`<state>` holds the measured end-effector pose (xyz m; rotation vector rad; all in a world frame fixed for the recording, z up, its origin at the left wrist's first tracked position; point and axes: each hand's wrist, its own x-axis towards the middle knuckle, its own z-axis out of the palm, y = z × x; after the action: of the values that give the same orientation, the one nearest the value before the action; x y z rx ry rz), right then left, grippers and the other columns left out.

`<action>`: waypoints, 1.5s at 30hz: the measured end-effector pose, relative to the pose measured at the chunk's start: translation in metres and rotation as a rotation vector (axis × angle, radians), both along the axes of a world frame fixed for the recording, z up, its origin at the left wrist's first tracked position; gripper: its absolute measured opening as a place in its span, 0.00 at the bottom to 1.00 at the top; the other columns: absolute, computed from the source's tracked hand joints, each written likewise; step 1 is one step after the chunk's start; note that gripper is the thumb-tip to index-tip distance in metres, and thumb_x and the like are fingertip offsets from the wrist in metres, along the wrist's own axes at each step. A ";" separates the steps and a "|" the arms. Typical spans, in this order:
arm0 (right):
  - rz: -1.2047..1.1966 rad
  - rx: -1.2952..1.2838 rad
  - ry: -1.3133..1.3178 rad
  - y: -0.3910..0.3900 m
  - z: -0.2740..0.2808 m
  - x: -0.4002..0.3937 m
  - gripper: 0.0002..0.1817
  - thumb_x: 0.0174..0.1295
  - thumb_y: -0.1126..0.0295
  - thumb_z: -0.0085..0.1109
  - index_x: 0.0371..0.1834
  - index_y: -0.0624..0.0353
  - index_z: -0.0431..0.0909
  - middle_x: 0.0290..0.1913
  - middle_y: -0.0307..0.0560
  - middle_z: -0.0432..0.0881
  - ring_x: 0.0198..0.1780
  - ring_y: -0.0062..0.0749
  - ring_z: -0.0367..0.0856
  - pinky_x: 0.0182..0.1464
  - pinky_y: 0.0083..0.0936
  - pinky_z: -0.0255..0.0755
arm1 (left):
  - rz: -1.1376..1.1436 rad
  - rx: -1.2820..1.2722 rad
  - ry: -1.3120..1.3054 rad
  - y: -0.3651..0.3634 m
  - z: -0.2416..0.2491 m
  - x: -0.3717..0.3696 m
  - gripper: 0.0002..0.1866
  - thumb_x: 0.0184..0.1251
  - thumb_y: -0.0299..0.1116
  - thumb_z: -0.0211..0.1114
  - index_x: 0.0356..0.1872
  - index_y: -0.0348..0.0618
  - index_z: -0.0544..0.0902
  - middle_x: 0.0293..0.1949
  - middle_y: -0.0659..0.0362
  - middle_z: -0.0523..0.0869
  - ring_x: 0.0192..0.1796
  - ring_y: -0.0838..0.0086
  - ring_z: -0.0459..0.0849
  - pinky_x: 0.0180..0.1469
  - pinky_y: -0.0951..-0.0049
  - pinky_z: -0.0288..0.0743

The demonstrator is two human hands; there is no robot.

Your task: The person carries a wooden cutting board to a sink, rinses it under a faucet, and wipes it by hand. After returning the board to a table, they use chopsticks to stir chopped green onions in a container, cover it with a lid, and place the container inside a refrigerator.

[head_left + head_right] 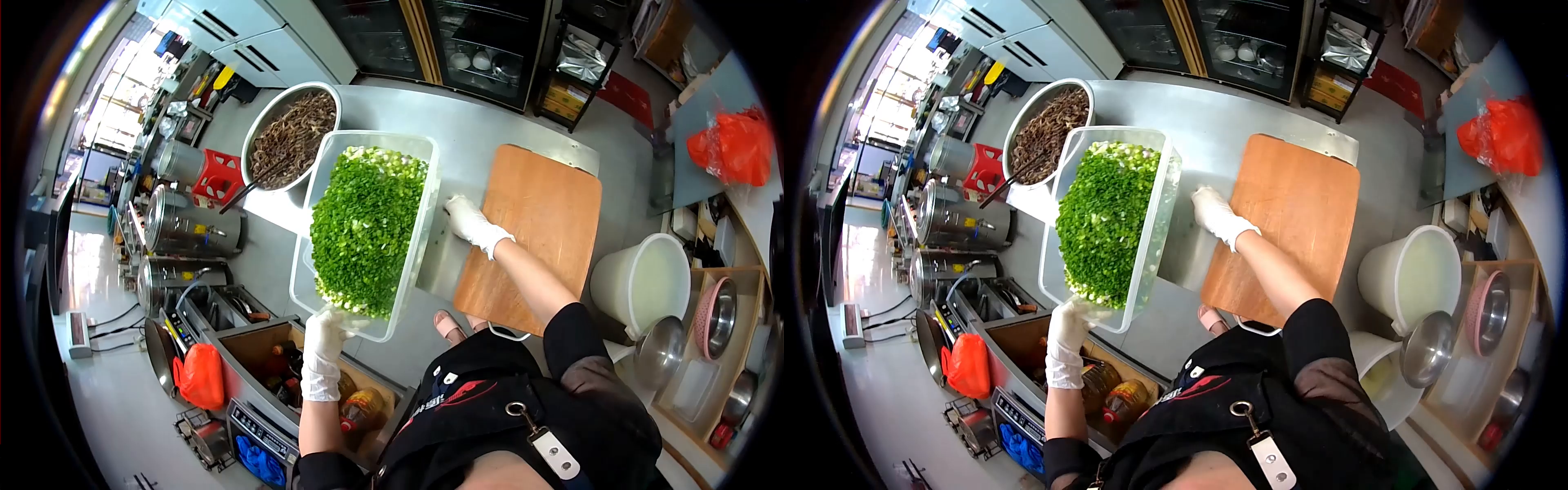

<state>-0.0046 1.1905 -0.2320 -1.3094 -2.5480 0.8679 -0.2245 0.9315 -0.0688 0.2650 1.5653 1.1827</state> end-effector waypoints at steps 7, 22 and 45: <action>0.018 -0.123 -0.012 -0.033 0.009 -0.004 0.15 0.50 0.72 0.66 0.40 0.69 0.80 0.49 0.62 0.76 0.53 0.56 0.75 0.57 0.40 0.71 | 0.188 0.007 0.081 -0.064 -0.016 -0.008 0.22 0.56 0.27 0.47 0.50 0.22 0.71 0.43 0.40 0.83 0.36 0.53 0.88 0.26 0.77 0.78; -0.188 -0.500 0.295 -0.044 -0.010 -0.012 0.08 0.54 0.79 0.55 0.36 0.66 0.81 0.31 0.55 0.83 0.31 0.42 0.82 0.38 0.30 0.77 | 0.483 -0.074 0.012 -0.228 -0.039 0.038 0.19 0.57 0.24 0.46 0.50 0.25 0.71 0.41 0.43 0.82 0.33 0.53 0.88 0.27 0.73 0.84; -0.060 0.113 -0.071 -0.072 0.002 -0.123 0.22 0.58 0.69 0.59 0.55 0.64 0.72 0.49 0.62 0.77 0.49 0.53 0.80 0.50 0.42 0.76 | 0.782 -0.041 -0.081 -0.293 -0.063 0.083 0.24 0.57 0.22 0.48 0.58 0.24 0.68 0.46 0.43 0.80 0.34 0.49 0.87 0.28 0.71 0.86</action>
<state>-0.1278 1.1188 -0.2297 -1.3983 -2.5536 0.6671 -0.1413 0.6388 -0.1313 -0.4652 1.6660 1.7175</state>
